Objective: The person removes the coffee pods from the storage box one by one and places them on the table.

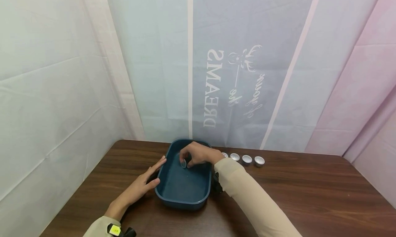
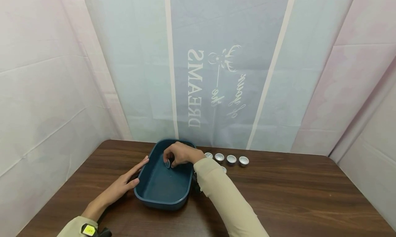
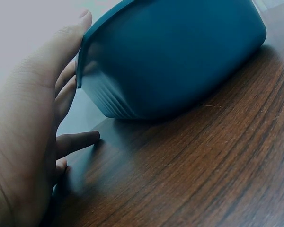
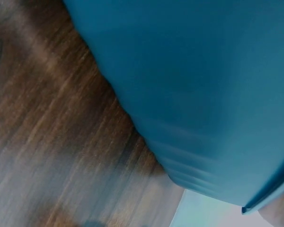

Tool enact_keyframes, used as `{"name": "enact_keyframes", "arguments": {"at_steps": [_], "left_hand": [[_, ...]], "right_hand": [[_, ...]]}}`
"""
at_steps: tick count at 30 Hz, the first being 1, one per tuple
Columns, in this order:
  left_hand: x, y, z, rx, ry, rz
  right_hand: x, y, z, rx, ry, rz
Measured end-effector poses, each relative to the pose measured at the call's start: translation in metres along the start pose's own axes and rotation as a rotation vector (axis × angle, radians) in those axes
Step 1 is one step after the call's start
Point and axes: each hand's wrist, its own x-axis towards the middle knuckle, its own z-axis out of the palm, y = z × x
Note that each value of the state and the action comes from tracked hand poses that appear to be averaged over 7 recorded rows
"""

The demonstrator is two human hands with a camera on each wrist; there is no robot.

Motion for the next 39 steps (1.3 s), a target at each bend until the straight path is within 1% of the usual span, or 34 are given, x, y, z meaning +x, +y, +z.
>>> {"name": "enact_keyframes", "arguments": {"at_steps": [4,10,14,19,23,27,33,39], "left_hand": [[0.0,0.001,0.0,0.005,0.002,-0.001],[0.0,0.0,0.0,0.0,0.005,-0.01],[0.0,0.0,0.0,-0.001,0.007,-0.015],[-0.001,0.001,0.0,-0.004,0.012,0.001],[-0.001,0.002,0.0,0.0,0.013,0.002],[-0.001,0.002,0.0,-0.006,0.011,-0.005],[-0.002,0.003,0.001,-0.005,0.012,-0.006],[-0.002,0.005,0.0,-0.005,0.009,0.012]], "right_hand": [[-0.001,-0.001,-0.003,0.026,0.025,-0.011],[-0.006,-0.001,-0.01,0.065,0.087,0.001],[-0.011,-0.002,-0.014,0.096,0.131,-0.018],[-0.02,-0.003,-0.02,0.133,0.201,-0.04],[-0.03,-0.006,-0.027,0.182,0.24,-0.052],[-0.041,-0.007,-0.035,0.233,0.268,-0.039],[-0.06,-0.007,-0.045,0.337,0.347,-0.012],[-0.084,-0.002,-0.047,0.371,0.402,0.015]]}}
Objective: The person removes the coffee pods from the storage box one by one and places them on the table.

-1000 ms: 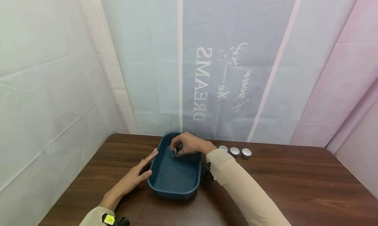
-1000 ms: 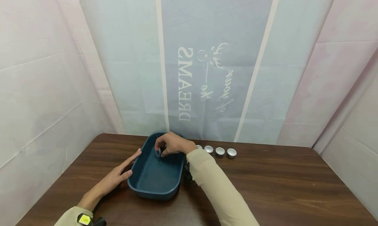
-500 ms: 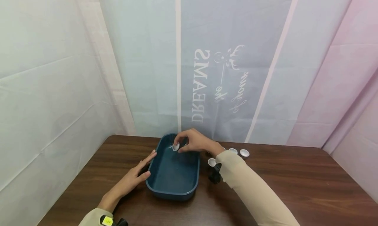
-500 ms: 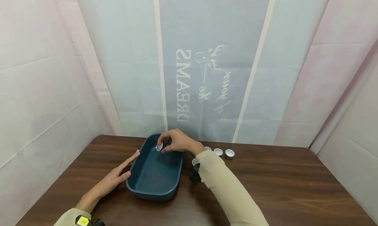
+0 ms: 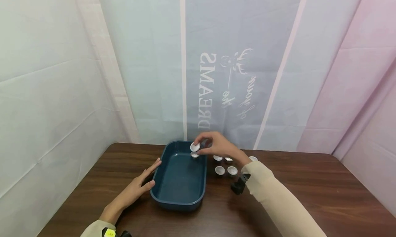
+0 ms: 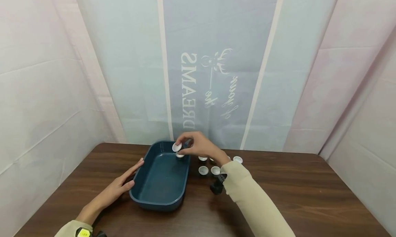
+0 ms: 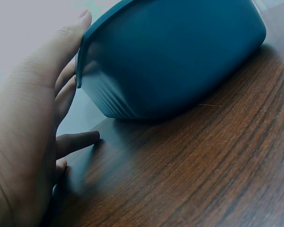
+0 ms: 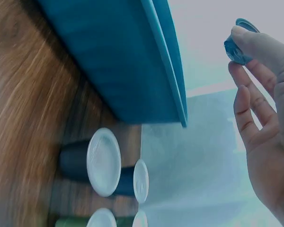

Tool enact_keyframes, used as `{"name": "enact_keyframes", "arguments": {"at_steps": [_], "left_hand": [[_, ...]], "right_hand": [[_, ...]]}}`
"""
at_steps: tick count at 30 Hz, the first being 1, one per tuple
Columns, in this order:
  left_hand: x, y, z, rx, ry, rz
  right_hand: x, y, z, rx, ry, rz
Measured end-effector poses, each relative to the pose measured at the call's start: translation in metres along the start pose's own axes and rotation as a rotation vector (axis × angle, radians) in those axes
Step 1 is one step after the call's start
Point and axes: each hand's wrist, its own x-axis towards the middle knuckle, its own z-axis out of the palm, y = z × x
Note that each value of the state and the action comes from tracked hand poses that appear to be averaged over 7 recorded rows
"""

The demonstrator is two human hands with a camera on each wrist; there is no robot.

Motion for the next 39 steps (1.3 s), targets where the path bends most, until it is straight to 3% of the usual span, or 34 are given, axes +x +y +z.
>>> {"name": "enact_keyframes", "arguments": {"at_steps": [4,11,25,29,35,39], "left_hand": [[0.0,0.001,-0.001,-0.001,-0.004,0.004],[0.0,0.0,-0.002,-0.006,-0.009,0.01],[0.001,-0.003,-0.001,-0.009,-0.009,-0.014],[0.003,-0.003,-0.001,-0.009,-0.01,-0.009],[0.002,-0.002,-0.001,-0.005,-0.012,-0.002],[0.001,-0.002,-0.001,-0.008,-0.012,-0.004]], "right_hand": [[-0.014,-0.002,-0.007,0.024,0.054,-0.001],[-0.042,-0.028,-0.024,0.053,0.099,0.048],[-0.091,-0.011,-0.034,0.049,0.177,0.084],[-0.107,-0.004,-0.035,0.027,0.239,0.092],[-0.128,0.006,-0.032,0.062,0.326,0.174],[-0.14,0.012,-0.029,0.089,0.367,0.157]]}}
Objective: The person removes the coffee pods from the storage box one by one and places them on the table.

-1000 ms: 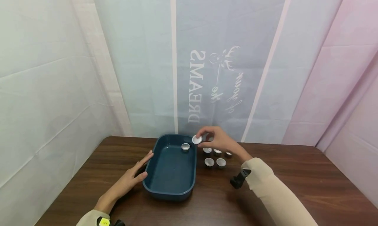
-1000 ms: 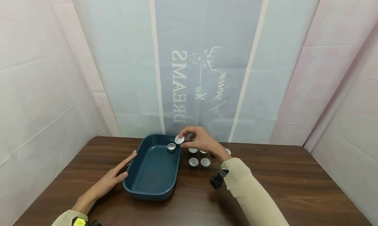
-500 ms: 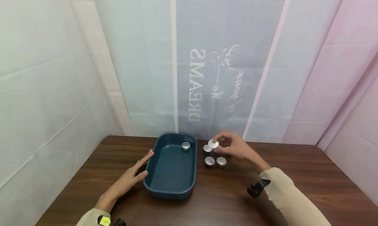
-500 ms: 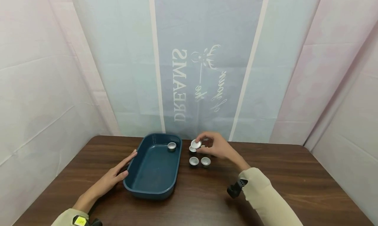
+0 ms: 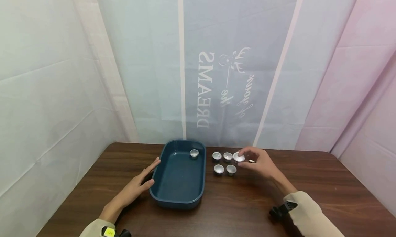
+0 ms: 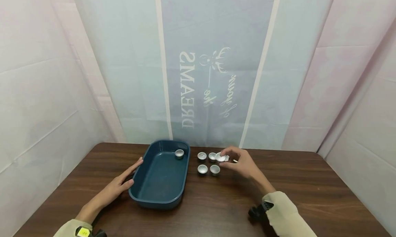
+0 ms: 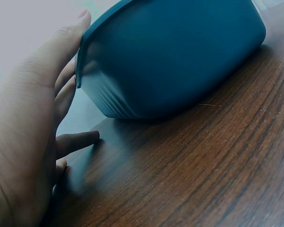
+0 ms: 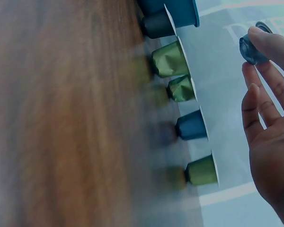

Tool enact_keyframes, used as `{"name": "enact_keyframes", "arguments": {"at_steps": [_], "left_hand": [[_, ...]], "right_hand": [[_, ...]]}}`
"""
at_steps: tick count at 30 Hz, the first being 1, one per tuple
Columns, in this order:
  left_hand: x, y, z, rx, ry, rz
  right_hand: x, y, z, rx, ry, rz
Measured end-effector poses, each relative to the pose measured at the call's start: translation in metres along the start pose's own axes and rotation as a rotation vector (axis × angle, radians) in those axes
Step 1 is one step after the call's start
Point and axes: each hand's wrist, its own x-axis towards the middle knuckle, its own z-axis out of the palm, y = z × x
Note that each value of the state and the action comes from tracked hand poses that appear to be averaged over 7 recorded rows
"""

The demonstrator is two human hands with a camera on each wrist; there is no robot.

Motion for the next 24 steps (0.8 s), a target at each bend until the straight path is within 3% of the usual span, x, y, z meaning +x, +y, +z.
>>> {"name": "enact_keyframes", "arguments": {"at_steps": [10,17,24], "left_hand": [[0.0,-0.001,0.0,0.001,0.0,-0.006],[0.0,0.0,0.0,0.003,0.001,-0.003],[0.0,-0.002,0.001,-0.003,0.001,-0.006]], "right_hand": [[-0.024,0.016,-0.009,-0.013,0.017,0.006],[-0.033,0.024,-0.004,-0.04,0.036,-0.004],[-0.039,0.031,0.002,-0.1,0.051,0.053]]}}
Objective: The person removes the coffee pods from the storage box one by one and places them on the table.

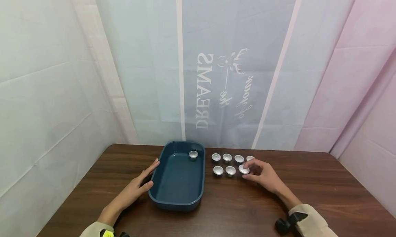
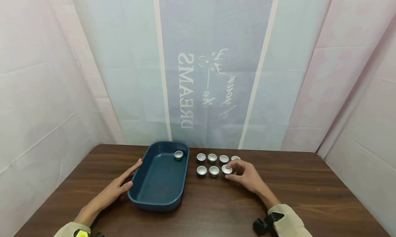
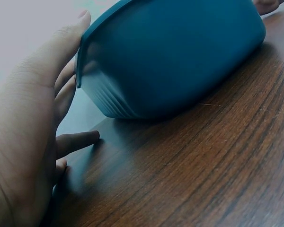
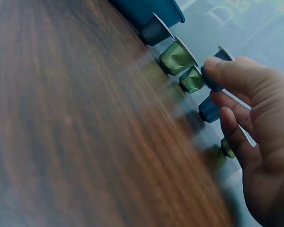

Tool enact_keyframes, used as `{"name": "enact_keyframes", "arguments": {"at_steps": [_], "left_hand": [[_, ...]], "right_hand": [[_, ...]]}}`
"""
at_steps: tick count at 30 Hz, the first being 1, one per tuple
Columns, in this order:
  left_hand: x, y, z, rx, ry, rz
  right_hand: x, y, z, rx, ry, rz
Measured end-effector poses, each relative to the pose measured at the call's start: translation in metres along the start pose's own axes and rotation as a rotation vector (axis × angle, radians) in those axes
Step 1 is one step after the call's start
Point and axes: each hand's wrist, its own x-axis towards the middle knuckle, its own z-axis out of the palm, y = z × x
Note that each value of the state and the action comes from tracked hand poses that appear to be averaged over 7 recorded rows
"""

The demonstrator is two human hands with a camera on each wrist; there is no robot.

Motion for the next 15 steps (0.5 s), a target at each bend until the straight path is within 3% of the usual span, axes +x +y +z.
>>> {"name": "enact_keyframes", "arguments": {"at_steps": [15], "left_hand": [[-0.0007,0.0011,-0.0005,-0.013,-0.005,-0.001]], "right_hand": [[-0.002,-0.0011,0.0024,-0.078,-0.034,0.061]]}}
